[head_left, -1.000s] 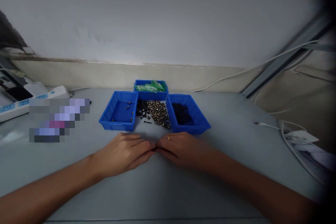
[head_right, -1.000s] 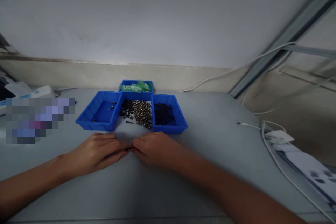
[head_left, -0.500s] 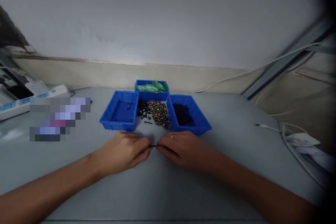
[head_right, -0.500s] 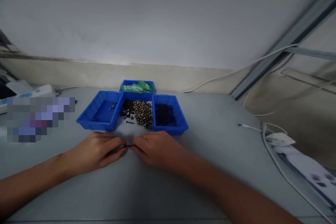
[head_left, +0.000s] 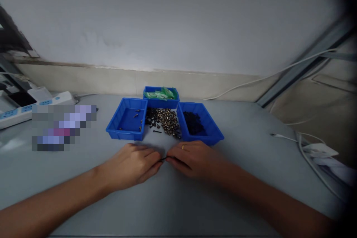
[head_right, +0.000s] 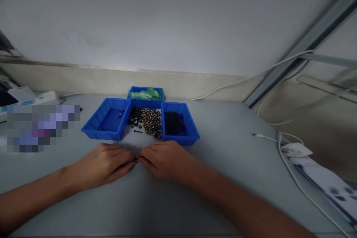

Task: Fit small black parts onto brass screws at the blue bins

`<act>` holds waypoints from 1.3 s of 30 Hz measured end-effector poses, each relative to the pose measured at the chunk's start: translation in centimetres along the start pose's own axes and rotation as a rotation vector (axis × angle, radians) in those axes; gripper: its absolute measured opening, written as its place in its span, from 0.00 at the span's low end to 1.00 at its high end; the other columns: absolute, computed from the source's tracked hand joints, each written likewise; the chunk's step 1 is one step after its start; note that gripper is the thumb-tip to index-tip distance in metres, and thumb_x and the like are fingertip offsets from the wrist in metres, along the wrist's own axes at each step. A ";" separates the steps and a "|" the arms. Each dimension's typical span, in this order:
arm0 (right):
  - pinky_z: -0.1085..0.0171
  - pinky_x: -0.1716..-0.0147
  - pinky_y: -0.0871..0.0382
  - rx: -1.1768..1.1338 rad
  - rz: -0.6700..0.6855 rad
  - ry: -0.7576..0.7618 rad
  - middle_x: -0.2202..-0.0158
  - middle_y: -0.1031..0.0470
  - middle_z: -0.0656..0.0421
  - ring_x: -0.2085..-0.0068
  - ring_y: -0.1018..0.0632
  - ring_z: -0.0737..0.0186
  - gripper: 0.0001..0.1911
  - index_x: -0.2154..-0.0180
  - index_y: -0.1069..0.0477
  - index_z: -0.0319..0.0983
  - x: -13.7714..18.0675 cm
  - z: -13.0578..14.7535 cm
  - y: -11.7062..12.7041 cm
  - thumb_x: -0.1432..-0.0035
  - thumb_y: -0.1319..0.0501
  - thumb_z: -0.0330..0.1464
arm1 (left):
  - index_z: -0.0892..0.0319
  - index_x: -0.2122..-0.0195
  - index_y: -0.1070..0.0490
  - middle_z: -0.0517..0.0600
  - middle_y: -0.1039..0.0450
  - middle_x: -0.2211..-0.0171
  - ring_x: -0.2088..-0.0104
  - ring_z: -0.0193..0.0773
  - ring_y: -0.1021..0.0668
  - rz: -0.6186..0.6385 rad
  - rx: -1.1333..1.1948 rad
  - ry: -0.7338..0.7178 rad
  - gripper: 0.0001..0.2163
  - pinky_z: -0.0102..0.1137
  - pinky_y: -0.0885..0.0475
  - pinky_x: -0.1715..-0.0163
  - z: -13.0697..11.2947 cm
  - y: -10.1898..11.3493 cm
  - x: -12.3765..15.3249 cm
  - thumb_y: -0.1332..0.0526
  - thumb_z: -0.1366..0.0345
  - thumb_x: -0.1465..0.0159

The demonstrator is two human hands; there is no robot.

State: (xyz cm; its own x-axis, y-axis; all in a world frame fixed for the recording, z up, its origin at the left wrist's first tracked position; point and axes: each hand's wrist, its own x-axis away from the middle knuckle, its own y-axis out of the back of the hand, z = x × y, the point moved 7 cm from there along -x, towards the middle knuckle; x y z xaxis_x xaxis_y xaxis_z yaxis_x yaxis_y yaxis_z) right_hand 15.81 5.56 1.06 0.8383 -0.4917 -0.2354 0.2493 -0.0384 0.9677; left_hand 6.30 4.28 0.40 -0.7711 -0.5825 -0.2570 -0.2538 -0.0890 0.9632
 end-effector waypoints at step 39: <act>0.69 0.75 0.40 -0.236 0.057 -0.021 0.76 0.30 0.61 0.75 0.30 0.69 0.12 0.71 0.33 0.37 0.0 -0.1 -1.1 0.41 0.51 0.34 | 0.61 0.66 0.34 0.49 0.33 0.71 0.70 0.34 0.30 -0.049 0.174 -0.064 0.08 0.29 0.33 0.71 -0.6 1.2 0.1 0.52 0.69 0.38</act>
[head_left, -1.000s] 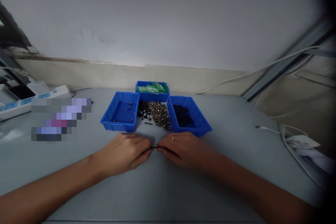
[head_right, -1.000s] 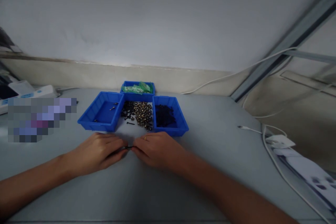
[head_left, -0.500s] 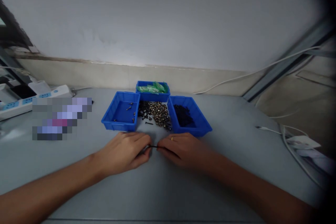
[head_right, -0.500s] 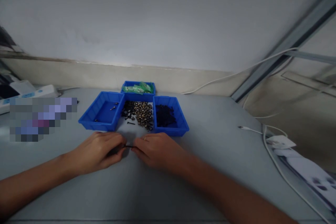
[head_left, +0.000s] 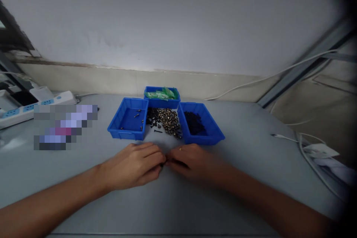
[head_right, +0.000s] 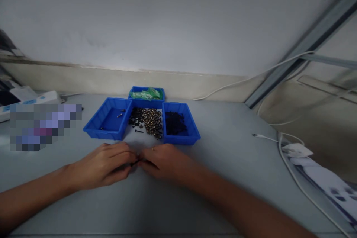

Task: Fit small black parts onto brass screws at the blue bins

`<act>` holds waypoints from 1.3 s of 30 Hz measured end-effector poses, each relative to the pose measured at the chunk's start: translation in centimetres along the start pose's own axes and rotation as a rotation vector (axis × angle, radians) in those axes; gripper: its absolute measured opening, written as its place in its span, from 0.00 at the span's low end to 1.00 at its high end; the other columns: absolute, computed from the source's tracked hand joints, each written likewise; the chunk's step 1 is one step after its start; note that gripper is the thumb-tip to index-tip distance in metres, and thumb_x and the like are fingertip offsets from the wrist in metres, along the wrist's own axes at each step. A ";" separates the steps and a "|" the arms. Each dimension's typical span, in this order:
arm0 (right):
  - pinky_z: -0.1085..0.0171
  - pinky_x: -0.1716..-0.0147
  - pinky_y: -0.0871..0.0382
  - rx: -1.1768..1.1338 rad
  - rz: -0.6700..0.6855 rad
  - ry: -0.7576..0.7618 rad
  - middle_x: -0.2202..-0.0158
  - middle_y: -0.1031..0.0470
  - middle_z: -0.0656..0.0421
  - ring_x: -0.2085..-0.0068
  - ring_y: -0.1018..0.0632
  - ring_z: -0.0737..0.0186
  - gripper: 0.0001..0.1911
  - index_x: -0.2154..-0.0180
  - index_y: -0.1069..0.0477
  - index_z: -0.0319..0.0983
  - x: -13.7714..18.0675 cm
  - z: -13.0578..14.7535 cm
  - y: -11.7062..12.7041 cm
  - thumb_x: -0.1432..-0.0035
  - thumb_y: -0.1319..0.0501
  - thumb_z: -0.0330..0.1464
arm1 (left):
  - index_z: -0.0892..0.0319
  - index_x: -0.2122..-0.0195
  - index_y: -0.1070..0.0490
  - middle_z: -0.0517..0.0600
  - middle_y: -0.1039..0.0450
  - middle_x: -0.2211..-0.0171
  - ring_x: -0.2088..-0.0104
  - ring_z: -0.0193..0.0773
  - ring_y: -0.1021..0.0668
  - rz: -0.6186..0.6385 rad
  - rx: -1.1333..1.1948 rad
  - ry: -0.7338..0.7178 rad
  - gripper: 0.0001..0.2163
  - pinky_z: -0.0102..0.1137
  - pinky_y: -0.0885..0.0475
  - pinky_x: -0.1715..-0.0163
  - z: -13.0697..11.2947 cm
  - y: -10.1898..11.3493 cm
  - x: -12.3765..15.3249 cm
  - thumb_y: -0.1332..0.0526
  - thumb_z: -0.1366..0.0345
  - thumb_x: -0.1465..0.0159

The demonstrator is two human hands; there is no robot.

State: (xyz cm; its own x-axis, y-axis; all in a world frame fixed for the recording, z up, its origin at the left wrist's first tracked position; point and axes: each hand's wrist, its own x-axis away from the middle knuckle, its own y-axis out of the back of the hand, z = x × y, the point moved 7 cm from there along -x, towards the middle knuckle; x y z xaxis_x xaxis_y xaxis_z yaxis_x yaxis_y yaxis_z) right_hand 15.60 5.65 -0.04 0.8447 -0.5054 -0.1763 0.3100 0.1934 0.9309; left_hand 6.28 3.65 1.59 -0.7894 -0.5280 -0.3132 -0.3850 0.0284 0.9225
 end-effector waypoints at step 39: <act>0.67 0.72 0.37 0.083 -0.133 0.005 0.73 0.29 0.58 0.71 0.29 0.66 0.12 0.66 0.34 0.37 0.1 0.4 1.8 0.41 0.51 0.37 | 0.62 0.70 0.33 0.48 0.34 0.75 0.74 0.32 0.30 -0.037 -0.063 0.057 0.12 0.28 0.35 0.75 0.7 0.1 -0.1 0.53 0.65 0.35</act>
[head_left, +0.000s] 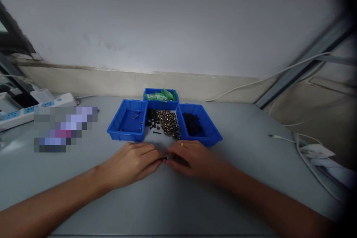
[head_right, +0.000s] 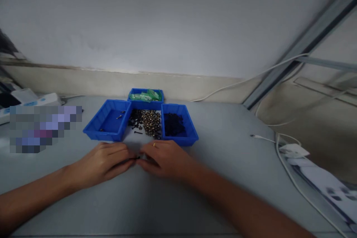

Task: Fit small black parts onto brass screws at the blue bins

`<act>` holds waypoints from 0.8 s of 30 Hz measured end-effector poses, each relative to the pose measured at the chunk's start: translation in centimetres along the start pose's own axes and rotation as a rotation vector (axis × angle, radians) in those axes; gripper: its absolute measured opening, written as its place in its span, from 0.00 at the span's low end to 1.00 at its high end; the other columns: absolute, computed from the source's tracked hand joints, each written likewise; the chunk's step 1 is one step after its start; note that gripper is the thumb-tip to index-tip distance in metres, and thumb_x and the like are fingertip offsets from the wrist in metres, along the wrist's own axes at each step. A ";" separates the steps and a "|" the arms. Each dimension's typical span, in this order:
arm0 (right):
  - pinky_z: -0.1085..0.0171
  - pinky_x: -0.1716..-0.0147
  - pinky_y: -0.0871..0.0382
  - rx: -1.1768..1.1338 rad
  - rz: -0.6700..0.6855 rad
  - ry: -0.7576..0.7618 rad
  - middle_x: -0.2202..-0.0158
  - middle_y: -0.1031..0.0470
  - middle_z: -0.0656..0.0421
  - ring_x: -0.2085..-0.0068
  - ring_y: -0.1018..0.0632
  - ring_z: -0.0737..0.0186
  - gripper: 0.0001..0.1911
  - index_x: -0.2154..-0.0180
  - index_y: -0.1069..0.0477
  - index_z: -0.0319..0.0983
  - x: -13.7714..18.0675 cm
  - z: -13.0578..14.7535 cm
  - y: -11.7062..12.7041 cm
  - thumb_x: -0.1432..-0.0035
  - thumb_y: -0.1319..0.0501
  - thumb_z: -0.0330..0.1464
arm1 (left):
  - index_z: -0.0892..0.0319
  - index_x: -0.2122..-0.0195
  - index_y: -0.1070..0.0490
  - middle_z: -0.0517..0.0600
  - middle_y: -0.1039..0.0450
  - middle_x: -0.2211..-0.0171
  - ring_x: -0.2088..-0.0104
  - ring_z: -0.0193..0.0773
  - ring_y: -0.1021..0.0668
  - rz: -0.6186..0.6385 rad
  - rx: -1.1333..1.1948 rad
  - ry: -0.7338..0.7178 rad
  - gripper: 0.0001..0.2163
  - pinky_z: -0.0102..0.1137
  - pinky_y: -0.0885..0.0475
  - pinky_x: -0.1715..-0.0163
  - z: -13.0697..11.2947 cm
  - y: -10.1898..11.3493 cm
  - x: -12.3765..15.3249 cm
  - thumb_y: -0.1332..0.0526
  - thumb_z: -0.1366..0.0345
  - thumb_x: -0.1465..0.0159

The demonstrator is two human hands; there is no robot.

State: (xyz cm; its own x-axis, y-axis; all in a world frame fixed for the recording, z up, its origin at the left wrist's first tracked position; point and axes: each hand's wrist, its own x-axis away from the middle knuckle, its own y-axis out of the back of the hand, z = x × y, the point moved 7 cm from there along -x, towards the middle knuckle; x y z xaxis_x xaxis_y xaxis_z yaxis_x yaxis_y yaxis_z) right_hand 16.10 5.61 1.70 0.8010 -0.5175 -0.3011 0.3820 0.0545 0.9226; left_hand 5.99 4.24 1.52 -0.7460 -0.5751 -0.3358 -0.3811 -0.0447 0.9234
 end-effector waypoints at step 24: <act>0.69 0.76 0.43 -0.089 0.093 -0.212 0.77 0.31 0.62 0.75 0.31 0.70 0.06 0.69 0.35 0.38 0.0 -1.2 -0.9 0.44 0.49 0.32 | 0.61 0.70 0.35 0.47 0.34 0.74 0.74 0.32 0.30 0.055 0.076 0.141 0.10 0.27 0.36 0.75 1.4 -0.7 0.2 0.52 0.65 0.36</act>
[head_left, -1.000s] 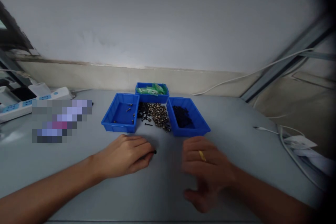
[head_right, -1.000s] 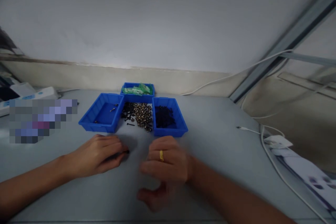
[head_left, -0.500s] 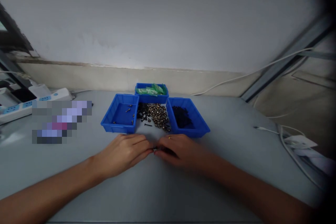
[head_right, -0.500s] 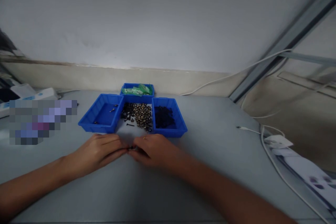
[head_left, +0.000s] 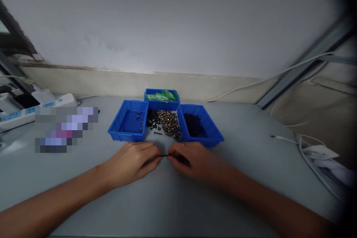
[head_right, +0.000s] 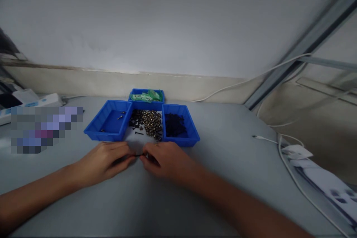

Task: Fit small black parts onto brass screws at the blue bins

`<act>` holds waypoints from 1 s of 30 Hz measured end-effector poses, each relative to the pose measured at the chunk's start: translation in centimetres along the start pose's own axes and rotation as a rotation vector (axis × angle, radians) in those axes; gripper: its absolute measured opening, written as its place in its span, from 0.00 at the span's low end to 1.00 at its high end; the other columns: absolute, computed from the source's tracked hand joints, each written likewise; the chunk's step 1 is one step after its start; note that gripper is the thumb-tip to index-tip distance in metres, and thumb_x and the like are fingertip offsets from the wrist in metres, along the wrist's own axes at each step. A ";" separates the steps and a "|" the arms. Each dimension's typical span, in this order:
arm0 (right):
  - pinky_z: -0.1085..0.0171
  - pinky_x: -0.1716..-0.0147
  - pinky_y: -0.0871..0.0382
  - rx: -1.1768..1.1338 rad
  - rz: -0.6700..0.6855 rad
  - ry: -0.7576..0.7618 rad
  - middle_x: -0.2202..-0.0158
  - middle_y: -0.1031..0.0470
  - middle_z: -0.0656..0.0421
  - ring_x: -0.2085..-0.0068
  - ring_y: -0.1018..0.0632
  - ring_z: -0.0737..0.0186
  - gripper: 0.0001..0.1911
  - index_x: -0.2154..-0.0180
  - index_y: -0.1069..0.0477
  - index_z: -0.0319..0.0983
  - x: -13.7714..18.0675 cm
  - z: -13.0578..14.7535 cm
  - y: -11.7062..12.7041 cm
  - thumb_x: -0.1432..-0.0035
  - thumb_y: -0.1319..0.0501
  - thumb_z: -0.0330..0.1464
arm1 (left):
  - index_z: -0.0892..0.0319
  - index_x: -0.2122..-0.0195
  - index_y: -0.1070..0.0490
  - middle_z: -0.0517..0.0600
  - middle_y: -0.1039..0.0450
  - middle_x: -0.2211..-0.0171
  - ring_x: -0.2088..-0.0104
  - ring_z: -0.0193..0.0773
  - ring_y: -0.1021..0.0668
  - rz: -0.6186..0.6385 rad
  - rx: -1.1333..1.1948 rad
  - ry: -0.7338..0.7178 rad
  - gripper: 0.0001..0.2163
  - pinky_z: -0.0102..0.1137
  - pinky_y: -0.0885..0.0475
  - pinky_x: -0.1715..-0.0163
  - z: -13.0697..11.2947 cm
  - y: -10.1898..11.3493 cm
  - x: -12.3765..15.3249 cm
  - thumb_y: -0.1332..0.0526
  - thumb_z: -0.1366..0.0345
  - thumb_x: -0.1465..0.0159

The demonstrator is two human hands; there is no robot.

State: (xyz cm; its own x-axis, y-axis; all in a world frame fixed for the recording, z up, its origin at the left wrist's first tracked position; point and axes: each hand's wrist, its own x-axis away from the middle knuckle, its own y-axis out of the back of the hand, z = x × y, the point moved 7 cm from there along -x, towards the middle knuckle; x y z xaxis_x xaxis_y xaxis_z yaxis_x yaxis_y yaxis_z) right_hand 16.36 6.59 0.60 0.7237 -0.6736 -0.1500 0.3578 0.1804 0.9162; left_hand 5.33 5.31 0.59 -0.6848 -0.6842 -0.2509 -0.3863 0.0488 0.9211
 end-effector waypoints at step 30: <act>0.68 0.77 0.43 -0.001 0.087 0.071 0.76 0.29 0.61 0.75 0.30 0.67 0.08 0.69 0.35 0.39 0.1 0.9 -0.5 0.44 0.48 0.36 | 0.60 0.73 0.36 0.46 0.33 0.75 0.75 0.32 0.31 0.043 -0.046 -0.011 0.07 0.28 0.39 0.76 -0.3 -0.6 0.0 0.49 0.68 0.39</act>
State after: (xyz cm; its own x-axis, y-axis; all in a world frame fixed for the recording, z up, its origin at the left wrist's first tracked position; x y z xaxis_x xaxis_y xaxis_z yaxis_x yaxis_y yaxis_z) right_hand 15.70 5.77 0.45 0.7922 -0.6026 -0.0962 0.2923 0.2364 0.9266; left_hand 5.74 5.12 0.16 -0.7071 -0.6739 -0.2142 -0.3281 0.0443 0.9436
